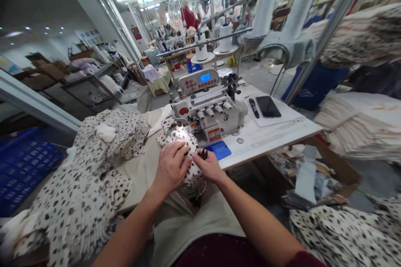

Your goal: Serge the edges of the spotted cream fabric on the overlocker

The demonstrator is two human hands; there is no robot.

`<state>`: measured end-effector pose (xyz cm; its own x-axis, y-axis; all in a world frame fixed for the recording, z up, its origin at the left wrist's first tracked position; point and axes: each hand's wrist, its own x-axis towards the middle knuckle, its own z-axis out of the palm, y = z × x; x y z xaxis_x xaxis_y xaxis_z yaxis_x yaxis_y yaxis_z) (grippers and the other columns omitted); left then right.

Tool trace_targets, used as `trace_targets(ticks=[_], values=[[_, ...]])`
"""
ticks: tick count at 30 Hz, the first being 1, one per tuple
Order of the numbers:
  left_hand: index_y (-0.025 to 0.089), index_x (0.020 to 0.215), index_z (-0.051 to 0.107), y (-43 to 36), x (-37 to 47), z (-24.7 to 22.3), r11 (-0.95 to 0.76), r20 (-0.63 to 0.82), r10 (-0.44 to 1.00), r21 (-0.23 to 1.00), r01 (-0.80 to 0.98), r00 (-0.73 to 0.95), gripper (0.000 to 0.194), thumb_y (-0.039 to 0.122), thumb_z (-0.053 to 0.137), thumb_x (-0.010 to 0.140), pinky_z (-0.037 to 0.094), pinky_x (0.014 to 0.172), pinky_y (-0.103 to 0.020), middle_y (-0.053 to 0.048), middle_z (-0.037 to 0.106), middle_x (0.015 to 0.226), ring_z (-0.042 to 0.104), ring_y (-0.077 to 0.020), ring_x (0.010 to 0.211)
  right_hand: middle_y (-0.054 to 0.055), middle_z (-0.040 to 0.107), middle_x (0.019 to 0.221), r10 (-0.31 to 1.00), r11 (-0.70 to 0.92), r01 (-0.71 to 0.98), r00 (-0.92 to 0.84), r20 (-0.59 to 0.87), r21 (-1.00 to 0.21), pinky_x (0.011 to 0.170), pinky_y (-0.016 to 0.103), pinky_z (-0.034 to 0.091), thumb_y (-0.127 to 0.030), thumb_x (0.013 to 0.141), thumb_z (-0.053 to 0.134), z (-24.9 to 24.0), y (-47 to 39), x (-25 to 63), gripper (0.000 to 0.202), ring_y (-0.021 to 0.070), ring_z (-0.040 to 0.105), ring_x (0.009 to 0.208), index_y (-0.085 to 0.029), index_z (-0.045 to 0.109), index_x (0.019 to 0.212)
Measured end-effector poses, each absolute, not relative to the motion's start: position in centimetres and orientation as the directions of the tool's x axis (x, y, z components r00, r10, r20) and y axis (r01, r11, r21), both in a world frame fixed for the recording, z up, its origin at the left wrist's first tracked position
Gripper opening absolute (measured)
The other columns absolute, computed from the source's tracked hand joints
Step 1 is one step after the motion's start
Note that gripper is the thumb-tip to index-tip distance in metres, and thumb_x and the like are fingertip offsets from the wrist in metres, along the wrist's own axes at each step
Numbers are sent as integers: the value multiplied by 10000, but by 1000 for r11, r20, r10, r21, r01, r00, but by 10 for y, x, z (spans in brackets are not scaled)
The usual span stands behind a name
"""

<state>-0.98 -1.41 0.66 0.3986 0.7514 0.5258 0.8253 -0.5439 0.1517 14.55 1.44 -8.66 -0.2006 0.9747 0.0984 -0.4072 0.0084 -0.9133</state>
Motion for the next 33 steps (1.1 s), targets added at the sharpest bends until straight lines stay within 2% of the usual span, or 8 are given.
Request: trace_targets(ticks=[3,8,17,22,33], values=[[187,1175,634,-13,-6,3,-537,549,734,106,837,401,266,287,574,936,355,1101,-499,-120,613,1296,493,-290,1272,-1,664,738,978,6,-411,-187,91,-911,637,257,458,-497,789,755,-87,15,145,337,130,557,628,-172,707,865],[197,1180,641,-17,-1,0,-593,555,686,53,803,470,269,199,574,920,392,1034,-455,-88,668,1201,547,-255,1149,9,672,754,981,31,-443,-156,111,-896,691,266,475,-500,793,756,-84,16,142,329,138,575,671,-178,716,845],[188,1151,654,-15,2,3,-609,549,683,62,791,483,255,252,594,912,394,1012,-465,-81,673,1191,549,-263,1118,13,666,755,991,-15,-492,-122,53,-871,657,263,471,-498,775,773,-90,19,141,338,137,565,665,-174,720,856],[186,1157,657,-13,3,3,-611,549,678,51,790,489,265,253,599,908,401,1001,-459,-93,670,1188,552,-260,1115,9,660,759,989,-12,-508,-134,65,-861,675,263,474,-495,792,758,-92,20,141,327,139,566,676,-176,708,844],[192,1185,652,-14,3,3,-610,545,681,53,790,489,289,241,584,909,393,1002,-482,-113,664,1197,558,-277,1122,20,661,760,993,-5,-467,-106,50,-884,706,287,483,-537,772,760,-87,19,140,366,164,578,705,-180,699,822]])
